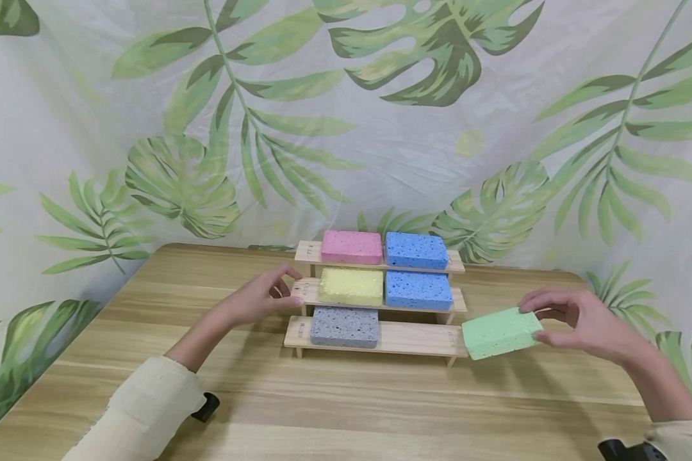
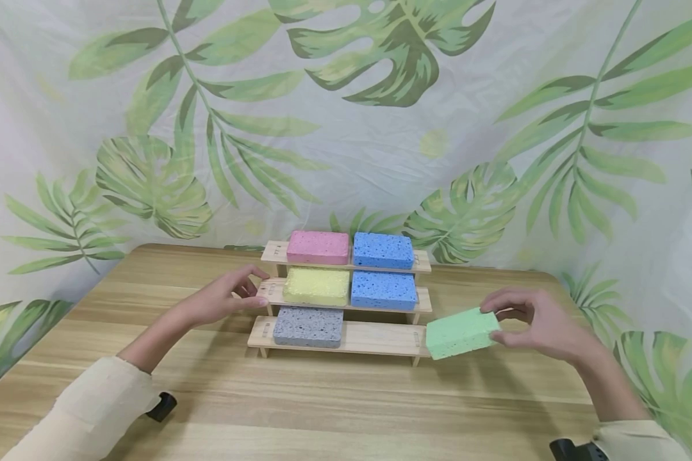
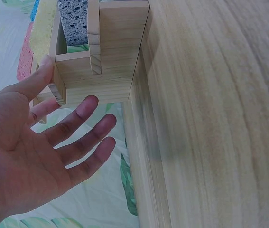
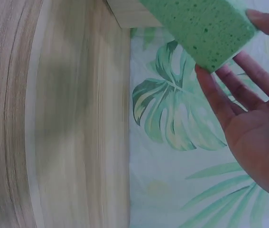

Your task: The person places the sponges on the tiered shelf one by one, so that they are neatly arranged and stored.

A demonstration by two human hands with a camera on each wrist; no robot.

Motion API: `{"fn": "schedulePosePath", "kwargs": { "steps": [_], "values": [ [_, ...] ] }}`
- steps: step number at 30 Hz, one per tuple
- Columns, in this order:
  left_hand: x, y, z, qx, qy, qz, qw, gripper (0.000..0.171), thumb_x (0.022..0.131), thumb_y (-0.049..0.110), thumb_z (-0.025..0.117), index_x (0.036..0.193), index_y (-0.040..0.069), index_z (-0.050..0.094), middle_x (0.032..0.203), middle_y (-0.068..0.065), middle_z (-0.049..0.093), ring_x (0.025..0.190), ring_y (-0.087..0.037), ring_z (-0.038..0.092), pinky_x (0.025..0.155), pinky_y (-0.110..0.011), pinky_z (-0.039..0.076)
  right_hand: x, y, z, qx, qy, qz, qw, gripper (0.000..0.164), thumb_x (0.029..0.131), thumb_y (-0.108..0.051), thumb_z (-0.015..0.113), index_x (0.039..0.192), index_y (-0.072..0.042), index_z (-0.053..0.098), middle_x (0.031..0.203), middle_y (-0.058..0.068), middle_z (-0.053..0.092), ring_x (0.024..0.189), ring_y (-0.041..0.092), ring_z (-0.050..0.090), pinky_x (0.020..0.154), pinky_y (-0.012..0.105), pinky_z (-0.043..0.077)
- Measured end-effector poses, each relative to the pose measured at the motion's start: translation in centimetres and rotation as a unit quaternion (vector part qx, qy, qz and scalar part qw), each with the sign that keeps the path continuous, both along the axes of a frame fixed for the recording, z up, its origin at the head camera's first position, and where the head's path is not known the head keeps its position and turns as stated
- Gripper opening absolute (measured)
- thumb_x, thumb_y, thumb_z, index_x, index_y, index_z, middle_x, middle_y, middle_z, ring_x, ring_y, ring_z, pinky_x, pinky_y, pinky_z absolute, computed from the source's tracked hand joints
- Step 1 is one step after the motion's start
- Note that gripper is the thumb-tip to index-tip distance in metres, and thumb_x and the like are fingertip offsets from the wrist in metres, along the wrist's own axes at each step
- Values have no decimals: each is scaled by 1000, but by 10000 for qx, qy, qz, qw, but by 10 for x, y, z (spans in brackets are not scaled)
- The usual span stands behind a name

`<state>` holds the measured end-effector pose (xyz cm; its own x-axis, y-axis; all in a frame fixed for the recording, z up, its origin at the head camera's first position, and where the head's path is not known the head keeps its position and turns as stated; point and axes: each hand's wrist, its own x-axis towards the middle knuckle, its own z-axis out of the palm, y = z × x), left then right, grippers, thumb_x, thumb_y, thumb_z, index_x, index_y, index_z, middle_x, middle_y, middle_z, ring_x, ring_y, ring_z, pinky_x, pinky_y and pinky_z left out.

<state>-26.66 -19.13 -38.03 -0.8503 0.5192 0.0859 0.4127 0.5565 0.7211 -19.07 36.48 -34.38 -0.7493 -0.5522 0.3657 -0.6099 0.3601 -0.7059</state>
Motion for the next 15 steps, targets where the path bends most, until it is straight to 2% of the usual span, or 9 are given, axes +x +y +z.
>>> {"fn": "schedulePosePath", "kwargs": {
  "steps": [6, 12, 15],
  "values": [
    [-1, 0, 0, -13, -19, 8, 10000, 49, 99, 25, 72, 136, 0, 52, 95, -11, 65, 91, -26, 65, 79, -40, 55, 0, -10, -2, -86, -85, 226, 9997, 45, 77, 21, 77, 117, 3, 71, 121, 11, 69, 113, 9, 66, 94, 19, 52],
    [0, 0, 1, -58, -2, 16, 10000, 49, 99, 25, 73, 135, 0, 52, 95, -11, 65, 91, -26, 65, 80, -40, 55, -4, -25, -11, -572, -219, 694, 9957, 49, 75, 27, 75, 120, 8, 68, 124, 13, 68, 118, 10, 64, 96, 23, 53],
    [0, 0, 1, -72, -7, 30, 10000, 49, 98, 24, 73, 135, -1, 52, 95, -11, 65, 90, -26, 65, 78, -39, 55, -5, -32, -14, -650, -200, 674, 9954, 49, 74, 26, 75, 119, 7, 69, 124, 13, 68, 118, 10, 64, 96, 24, 54]
  ]
}}
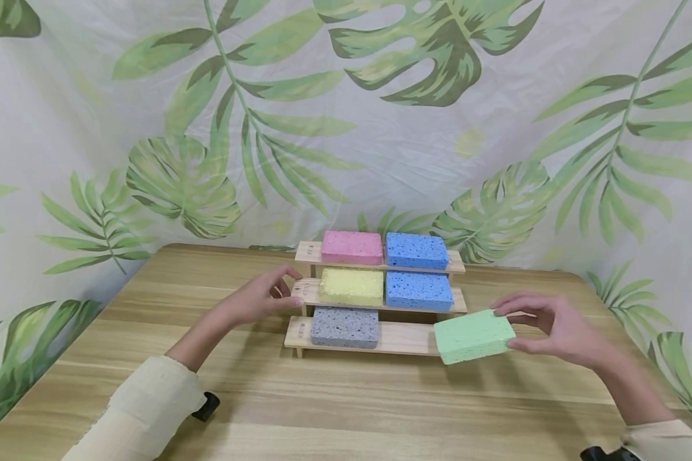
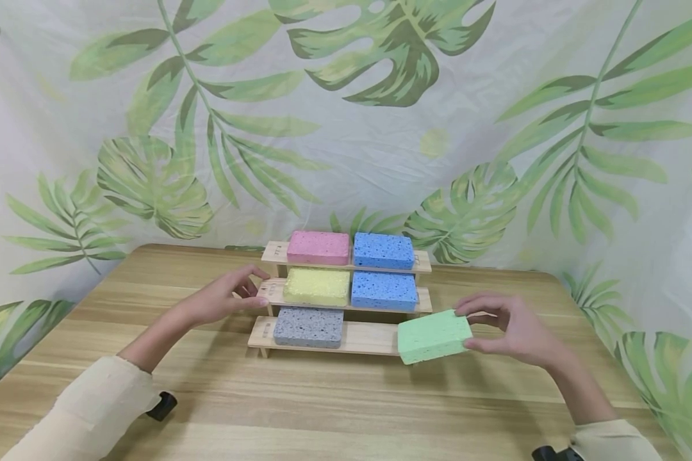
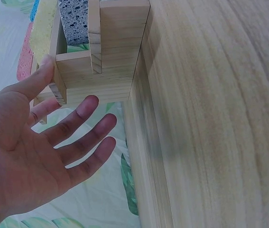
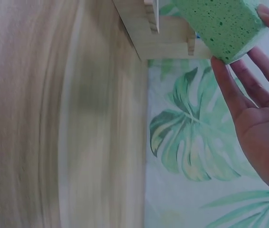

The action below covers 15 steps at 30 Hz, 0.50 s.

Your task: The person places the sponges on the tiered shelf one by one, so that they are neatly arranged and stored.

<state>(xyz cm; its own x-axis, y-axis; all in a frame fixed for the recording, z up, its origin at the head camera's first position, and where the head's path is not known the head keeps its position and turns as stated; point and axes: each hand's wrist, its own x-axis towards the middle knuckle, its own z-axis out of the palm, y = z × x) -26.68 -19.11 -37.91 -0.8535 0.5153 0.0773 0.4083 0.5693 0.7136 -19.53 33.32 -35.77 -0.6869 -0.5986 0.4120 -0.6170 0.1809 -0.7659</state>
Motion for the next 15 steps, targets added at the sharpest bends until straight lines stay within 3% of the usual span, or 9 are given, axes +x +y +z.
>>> {"fn": "schedulePosePath", "kwargs": {
  "steps": [15],
  "values": [
    [0, 0, 1, -69, 62, 60, 9999, 49, 97, 25, 74, 134, 0, 54, 95, -11, 66, 90, -26, 65, 78, -40, 55, -2, -30, -15, 6, 91, -172, 9998, 45, 77, 21, 78, 118, 4, 71, 123, 13, 67, 118, 8, 63, 97, 24, 54]
  ]
}}
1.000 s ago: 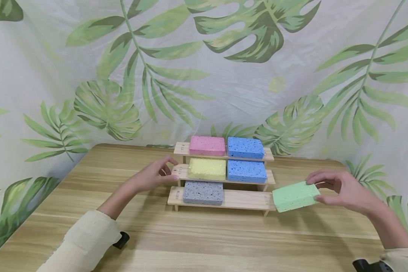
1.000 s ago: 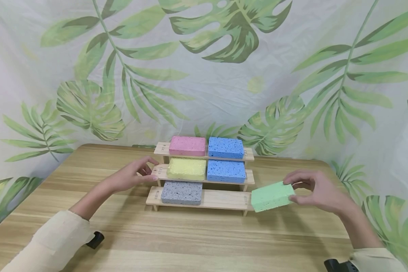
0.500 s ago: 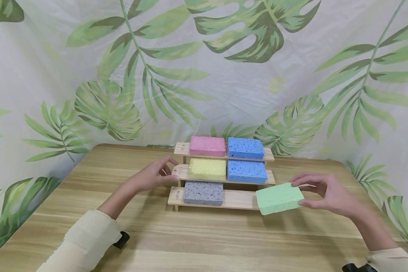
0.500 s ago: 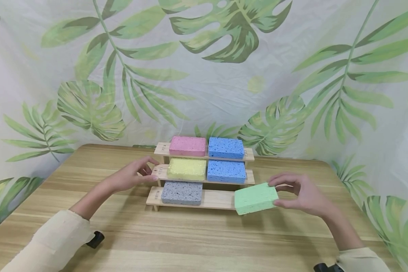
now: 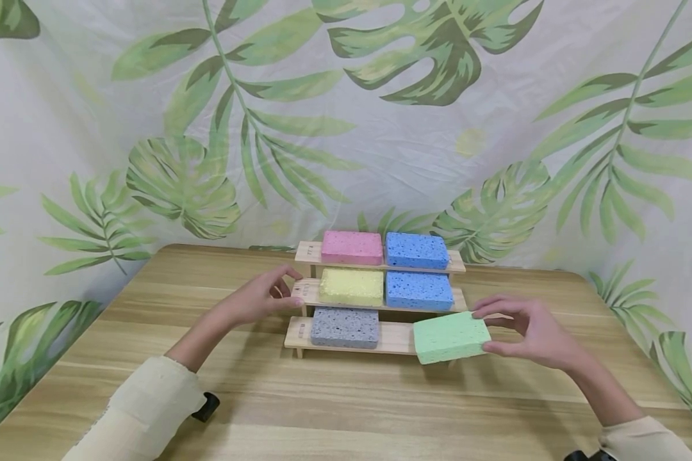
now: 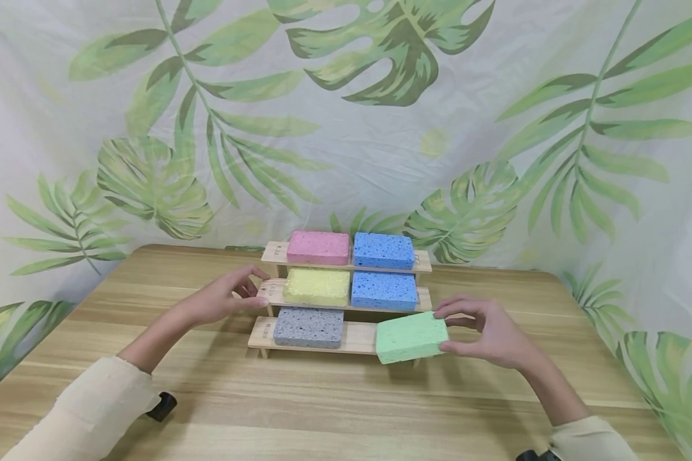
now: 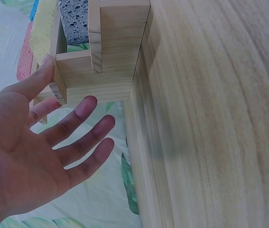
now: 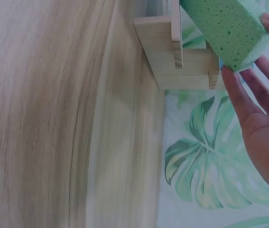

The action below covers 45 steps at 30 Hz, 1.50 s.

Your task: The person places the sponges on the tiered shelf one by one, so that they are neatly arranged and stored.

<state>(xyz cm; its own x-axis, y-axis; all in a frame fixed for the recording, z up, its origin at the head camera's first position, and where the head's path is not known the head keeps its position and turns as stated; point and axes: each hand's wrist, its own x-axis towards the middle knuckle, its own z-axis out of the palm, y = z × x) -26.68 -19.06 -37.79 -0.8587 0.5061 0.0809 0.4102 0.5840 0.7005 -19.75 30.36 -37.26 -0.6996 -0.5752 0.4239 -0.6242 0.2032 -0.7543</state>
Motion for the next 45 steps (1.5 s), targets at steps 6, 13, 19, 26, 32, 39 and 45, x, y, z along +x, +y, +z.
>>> {"fn": "schedulePosePath", "kwargs": {
  "steps": [6, 13, 19, 26, 32, 39, 45],
  "values": [
    [-1, -1, 0, -99, 191, 91, 9997, 50, 95, 27, 77, 134, 0, 60, 91, -7, 68, 85, -21, 64, 75, -39, 54, -1, -6, -1, -71, -11, 98, 9999, 46, 77, 21, 78, 119, 4, 71, 124, 12, 67, 118, 8, 63, 97, 24, 54],
    [-2, 0, -1, -195, 211, 36, 9996, 50, 96, 25, 76, 134, -2, 57, 87, -6, 67, 81, -19, 64, 73, -37, 54, -3, -12, -4, -112, -22, 201, 9997, 45, 77, 21, 78, 118, 5, 71, 123, 13, 67, 117, 9, 63, 97, 25, 54],
    [-2, 1, -1, -207, 139, -6, 9997, 50, 97, 25, 75, 135, -3, 56, 88, -7, 68, 82, -20, 66, 73, -37, 55, -1, -18, -5, -307, 22, 251, 9992, 45, 76, 22, 78, 117, 8, 69, 124, 14, 67, 118, 11, 64, 97, 26, 54],
    [-2, 0, -3, -106, 44, -56, 9999, 51, 98, 25, 74, 136, -3, 54, 91, -8, 68, 84, -21, 66, 74, -37, 56, 0, -28, -13, -270, 137, -78, 9995, 46, 74, 19, 82, 117, 8, 69, 126, 19, 65, 117, 10, 65, 97, 28, 55],
    [-2, 0, -3, -141, 64, -28, 9999, 50, 98, 26, 74, 135, -2, 54, 93, -9, 68, 88, -24, 67, 76, -39, 56, 2, -40, -21, -368, 266, -267, 9986, 46, 74, 17, 84, 116, 7, 70, 126, 20, 64, 116, 10, 65, 98, 30, 54],
    [-1, 0, -2, -108, 9, -37, 9999, 50, 98, 26, 73, 135, -1, 53, 94, -10, 68, 90, -26, 67, 77, -40, 56, 4, -46, -26, -132, 569, -554, 9968, 46, 75, 11, 87, 117, 3, 72, 125, 20, 64, 115, 8, 66, 98, 26, 53],
    [-2, 0, -1, -105, -39, -18, 9999, 51, 98, 27, 73, 136, 0, 53, 96, -11, 68, 92, -27, 67, 79, -42, 56, 7, -46, -24, 851, 1357, -1250, 9792, 46, 72, -6, 94, 114, -12, 77, 124, 7, 70, 114, 18, 68, 102, 17, 45]
  ]
}}
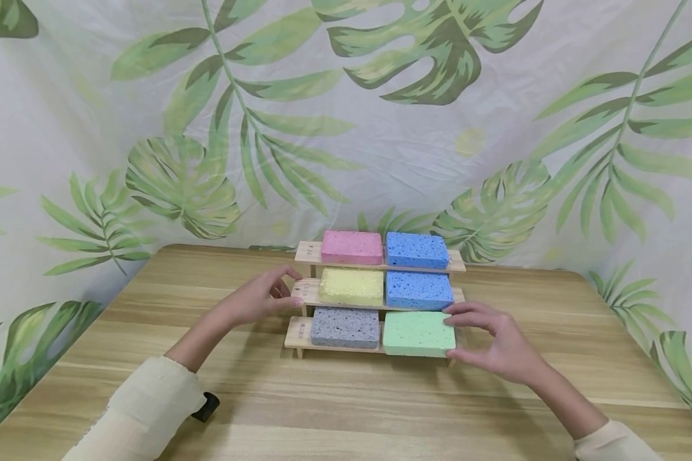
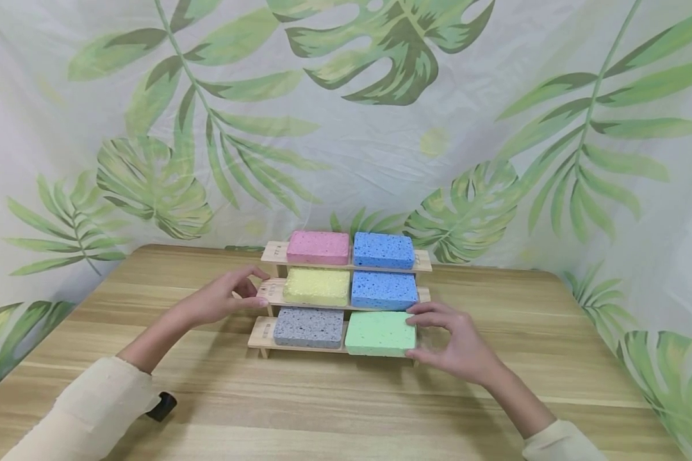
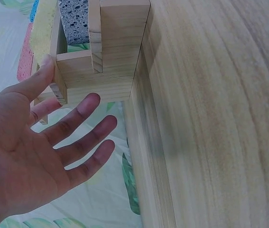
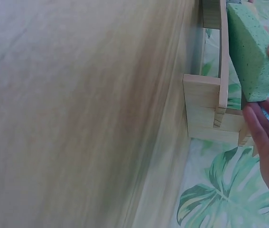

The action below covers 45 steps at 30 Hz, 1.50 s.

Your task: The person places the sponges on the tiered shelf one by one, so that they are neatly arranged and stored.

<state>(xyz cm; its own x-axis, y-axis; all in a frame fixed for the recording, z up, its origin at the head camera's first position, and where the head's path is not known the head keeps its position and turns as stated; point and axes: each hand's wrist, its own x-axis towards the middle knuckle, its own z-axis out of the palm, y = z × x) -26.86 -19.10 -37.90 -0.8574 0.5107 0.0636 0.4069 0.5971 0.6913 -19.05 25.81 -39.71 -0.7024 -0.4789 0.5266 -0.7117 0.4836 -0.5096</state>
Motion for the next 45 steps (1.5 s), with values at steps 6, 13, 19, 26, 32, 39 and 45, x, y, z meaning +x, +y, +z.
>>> {"fn": "schedulePosePath", "kwargs": {
  "steps": [6, 13, 19, 26, 32, 39, 45],
  "values": [
    [0, 0, 0, 13, -12, -12, 10000, 50, 99, 27, 73, 136, 0, 53, 96, -12, 68, 93, -29, 67, 79, -42, 57, 5, -2, 1, 858, 316, -413, 9950, 43, 70, -18, 96, 109, -12, 80, 123, 7, 74, 110, 34, 71, 95, 47, 56],
    [2, 0, 1, 39, -35, 2, 10000, 51, 99, 27, 73, 137, 0, 52, 97, -12, 68, 94, -29, 67, 79, -42, 57, 6, -5, -2, 1050, 468, -393, 9926, 41, 68, -13, 96, 105, -9, 80, 114, 8, 71, 95, 24, 71, 80, 42, 61],
    [1, 0, 1, 54, -50, -5, 10000, 50, 99, 26, 73, 136, -1, 52, 96, -12, 68, 92, -28, 67, 78, -42, 57, 6, -2, -1, 920, 96, -245, 9954, 39, 73, -11, 92, 109, -6, 78, 92, -5, 69, 76, 8, 61, 64, 28, 54],
    [1, 0, 1, 89, -53, -12, 9999, 49, 98, 25, 73, 134, 0, 53, 95, -12, 68, 91, -27, 67, 77, -41, 57, 3, -1, -1, 752, -173, -125, 9969, 35, 78, -11, 89, 110, -5, 77, 78, -17, 65, 67, 9, 61, 58, 28, 50],
    [1, 0, 1, 72, -51, -12, 10000, 49, 98, 26, 74, 135, 0, 53, 96, -12, 68, 91, -27, 67, 78, -41, 57, 0, -2, -3, 665, -372, -249, 9968, 33, 80, -13, 88, 111, -5, 77, 77, -20, 63, 66, 6, 59, 54, 24, 45],
    [1, 0, 2, 50, -60, -2, 10000, 50, 98, 28, 74, 135, 1, 53, 96, -12, 67, 92, -27, 67, 78, -41, 56, -2, -3, -3, 554, -573, -241, 9965, 32, 82, -13, 88, 111, -3, 77, 78, -17, 64, 68, 7, 59, 54, 24, 46],
    [1, 0, 1, 64, -61, -7, 10000, 50, 98, 28, 73, 135, 1, 53, 96, -12, 68, 92, -27, 67, 78, -41, 56, -3, -4, -1, 479, -712, -246, 9960, 32, 82, -13, 88, 112, -4, 77, 78, -16, 65, 68, 9, 59, 54, 22, 45]
  ]
}}
